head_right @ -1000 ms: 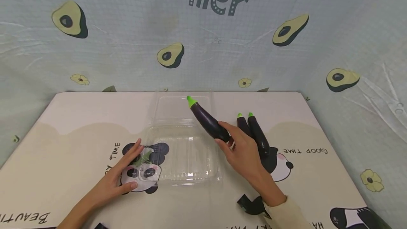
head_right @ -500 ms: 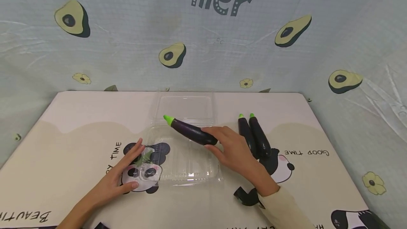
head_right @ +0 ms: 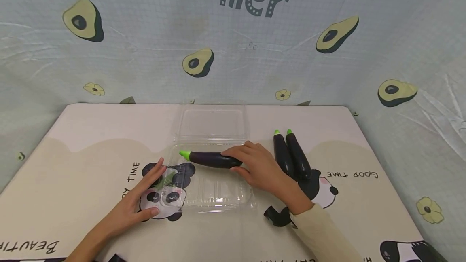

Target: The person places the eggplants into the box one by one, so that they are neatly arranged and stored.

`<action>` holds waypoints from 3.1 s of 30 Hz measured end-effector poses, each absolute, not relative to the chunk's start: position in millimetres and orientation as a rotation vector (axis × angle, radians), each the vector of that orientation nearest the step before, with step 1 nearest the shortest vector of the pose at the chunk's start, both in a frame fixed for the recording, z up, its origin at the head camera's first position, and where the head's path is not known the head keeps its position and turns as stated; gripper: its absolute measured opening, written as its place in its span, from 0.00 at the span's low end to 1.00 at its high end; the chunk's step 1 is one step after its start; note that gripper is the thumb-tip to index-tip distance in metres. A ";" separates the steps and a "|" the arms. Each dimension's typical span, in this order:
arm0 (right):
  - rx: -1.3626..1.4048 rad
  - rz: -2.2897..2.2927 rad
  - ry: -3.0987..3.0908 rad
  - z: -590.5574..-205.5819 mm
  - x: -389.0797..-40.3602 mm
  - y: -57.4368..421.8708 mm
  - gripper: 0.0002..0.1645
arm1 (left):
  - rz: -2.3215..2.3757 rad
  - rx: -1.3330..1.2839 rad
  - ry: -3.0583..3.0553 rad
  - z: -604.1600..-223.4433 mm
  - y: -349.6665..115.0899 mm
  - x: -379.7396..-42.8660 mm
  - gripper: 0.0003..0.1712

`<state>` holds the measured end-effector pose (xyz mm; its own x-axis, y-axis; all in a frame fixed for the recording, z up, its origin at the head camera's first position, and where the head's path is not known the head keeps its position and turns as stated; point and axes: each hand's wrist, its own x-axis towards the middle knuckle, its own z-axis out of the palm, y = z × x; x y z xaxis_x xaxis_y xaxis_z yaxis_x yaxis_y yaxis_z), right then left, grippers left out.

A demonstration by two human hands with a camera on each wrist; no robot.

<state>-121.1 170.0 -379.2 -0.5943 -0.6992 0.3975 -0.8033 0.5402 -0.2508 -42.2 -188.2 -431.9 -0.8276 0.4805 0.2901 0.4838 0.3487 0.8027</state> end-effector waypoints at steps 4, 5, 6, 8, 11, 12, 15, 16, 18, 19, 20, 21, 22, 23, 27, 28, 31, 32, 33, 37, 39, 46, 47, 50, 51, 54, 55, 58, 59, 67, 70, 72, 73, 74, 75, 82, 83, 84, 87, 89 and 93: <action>1.269 0.525 -2.540 -380.5 -123.3 168.4 0.31 | -1.529 -0.920 -2.584 -431.8 -188.3 -42.3 0.52; 1.270 0.519 -2.546 -380.6 -123.6 167.8 0.30 | -1.529 -0.919 -2.584 -431.7 -188.4 -42.3 0.52; 1.268 0.516 -2.552 -380.7 -123.9 167.3 0.30 | -1.530 -0.919 -2.584 -431.5 -188.3 -42.2 0.52; 1.265 0.507 -2.565 -380.7 -124.5 166.4 0.29 | -1.531 -0.926 -2.573 -431.2 -188.2 -42.1 0.52; 1.244 0.498 -2.603 -380.0 -125.0 164.8 0.29 | -1.532 -0.935 -2.553 -430.6 -188.0 -41.8 0.52; 1.235 0.489 -2.616 -379.9 -125.2 164.4 0.29 | -1.527 -0.939 -2.548 -430.6 -188.0 -41.8 0.51; 1.206 0.468 -2.655 -378.8 -125.4 162.7 0.28 | -1.522 -0.940 -2.557 -430.3 -188.3 -42.3 0.51; 1.198 0.463 -2.665 -378.4 -125.4 162.2 0.28 | -1.515 -0.941 -2.563 -430.1 -188.5 -42.5 0.52; 1.183 0.455 -2.683 -377.7 -125.2 161.2 0.28 | -1.508 -0.940 -2.576 -430.0 -188.6 -42.9 0.52; 1.178 0.453 -2.691 -377.3 -125.1 160.7 0.28 | -1.509 -0.937 -2.582 -429.9 -188.7 -42.9 0.52; 1.175 0.452 -2.696 -377.0 -125.0 160.4 0.28 | -1.506 -0.937 -2.584 -429.9 -188.7 -42.9 0.52; 1.172 0.450 -2.699 -376.8 -125.1 160.1 0.28 | -1.502 -0.937 -2.586 -430.0 -188.9 -42.9 0.52; 1.169 0.450 -2.698 -376.9 -124.9 159.7 0.29 | -1.500 -0.935 -2.589 -430.1 -189.0 -42.6 0.52; 1.167 0.450 -2.696 -377.0 -124.7 159.3 0.29 | -1.500 -0.932 -2.590 -430.2 -188.9 -42.4 0.52; 1.167 0.447 -2.684 -377.1 -124.1 157.7 0.30 | -1.490 -0.941 -2.563 -430.1 -188.9 -41.7 0.52; 1.166 0.443 -2.684 -376.9 -123.9 157.3 0.30 | -1.495 -0.942 -2.558 -430.0 -188.8 -41.7 0.52; 1.160 0.429 -2.700 -376.3 -124.3 157.0 0.30 | -1.504 -0.942 -2.553 -429.9 -188.7 -41.9 0.51; 1.158 0.424 -2.704 -376.2 -124.5 156.9 0.30 | -1.505 -0.938 -2.562 -430.0 -189.0 -42.0 0.52; 1.155 0.421 -2.709 -375.8 -124.6 156.8 0.30 | -1.506 -0.933 -2.572 -430.0 -189.3 -42.1 0.52; 1.148 0.410 -2.726 -374.6 -125.0 156.3 0.29 | -1.502 -0.918 -2.606 -429.3 -190.0 -42.7 0.52; 1.141 0.408 -2.734 -374.4 -125.1 155.7 0.29 | -1.497 -0.913 -2.612 -428.9 -190.0 -42.8 0.52; 1.117 0.423 -2.720 -374.4 -123.8 154.5 0.25 | -1.508 -0.914 -2.603 -428.9 -189.4 -43.0 0.52; 1.113 0.419 -2.715 -374.6 -123.3 154.8 0.25 | -1.520 -0.909 -2.610 -428.9 -189.2 -43.0 0.52; 1.096 0.409 -2.712 -374.8 -123.1 155.7 0.24 | -1.523 -0.905 -2.619 -428.7 -188.4 -43.4 0.52; 1.092 0.405 -2.711 -374.7 -123.1 155.9 0.24 | -1.525 -0.905 -2.618 -428.7 -188.1 -43.7 0.52; 1.086 0.410 -2.715 -374.2 -123.1 156.3 0.24 | -1.525 -0.904 -2.619 -428.2 -187.8 -44.0 0.52; 1.087 0.408 -2.714 -374.4 -123.3 156.2 0.24 | -1.524 -0.903 -2.620 -428.0 -187.8 -44.0 0.52; 1.088 0.400 -2.709 -374.5 -123.7 156.1 0.24 | -1.521 -0.903 -2.619 -427.3 -188.2 -44.1 0.52; 1.088 0.397 -2.708 -374.6 -123.8 156.0 0.24 | -1.519 -0.904 -2.618 -427.4 -188.5 -44.1 0.52; 1.090 0.373 -2.708 -371.6 -122.4 153.0 0.24 | -1.509 -0.915 -2.600 -428.9 -189.0 -40.6 0.52; 1.076 0.374 -2.710 -370.4 -121.5 152.7 0.23 | -1.519 -0.906 -2.593 -429.3 -189.2 -39.8 0.51; 1.069 0.385 -2.706 -370.0 -121.2 153.1 0.22 | -1.528 -0.895 -2.592 -429.9 -189.1 -39.7 0.51; 1.065 0.392 -2.702 -370.0 -121.1 153.4 0.22 | -1.532 -0.891 -2.590 -430.2 -189.0 -39.8 0.51; 1.065 0.404 -2.696 -370.4 -121.1 154.0 0.21 | -1.542 -0.886 -2.596 -430.3 -189.1 -39.9 0.51; 1.063 0.414 -2.688 -370.7 -121.0 154.8 0.21 | -1.540 -0.883 -2.598 -430.5 -189.1 -40.0 0.51; 0.991 0.520 -2.609 -370.6 -116.6 165.8 0.18 | -1.531 -0.895 -2.601 -430.1 -189.4 -41.5 0.52; 0.971 0.542 -2.603 -369.8 -114.9 167.7 0.18 | -1.532 -0.892 -2.600 -430.0 -189.3 -41.6 0.52; 0.949 0.558 -2.597 -369.1 -113.3 169.9 0.19 | -1.533 -0.891 -2.598 -429.9 -189.2 -41.6 0.52; 0.879 0.594 -2.587 -366.0 -107.9 177.0 0.20 | -1.537 -0.886 -2.600 -430.0 -189.2 -41.9 0.52; 0.840 0.598 -2.582 -363.5 -105.0 182.4 0.21 | -1.536 -0.880 -2.607 -429.7 -189.1 -42.3 0.52; 0.785 0.610 -2.573 -360.2 -99.8 193.6 0.23 | -1.526 -0.877 -2.619 -429.1 -189.6 -43.0 0.52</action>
<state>-99.8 193.6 -360.2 -0.7714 -0.4287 0.4703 -0.5942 0.7499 -0.2910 -43.0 -189.6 -429.1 -0.8455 0.4679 0.2573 0.4545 0.3776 0.8067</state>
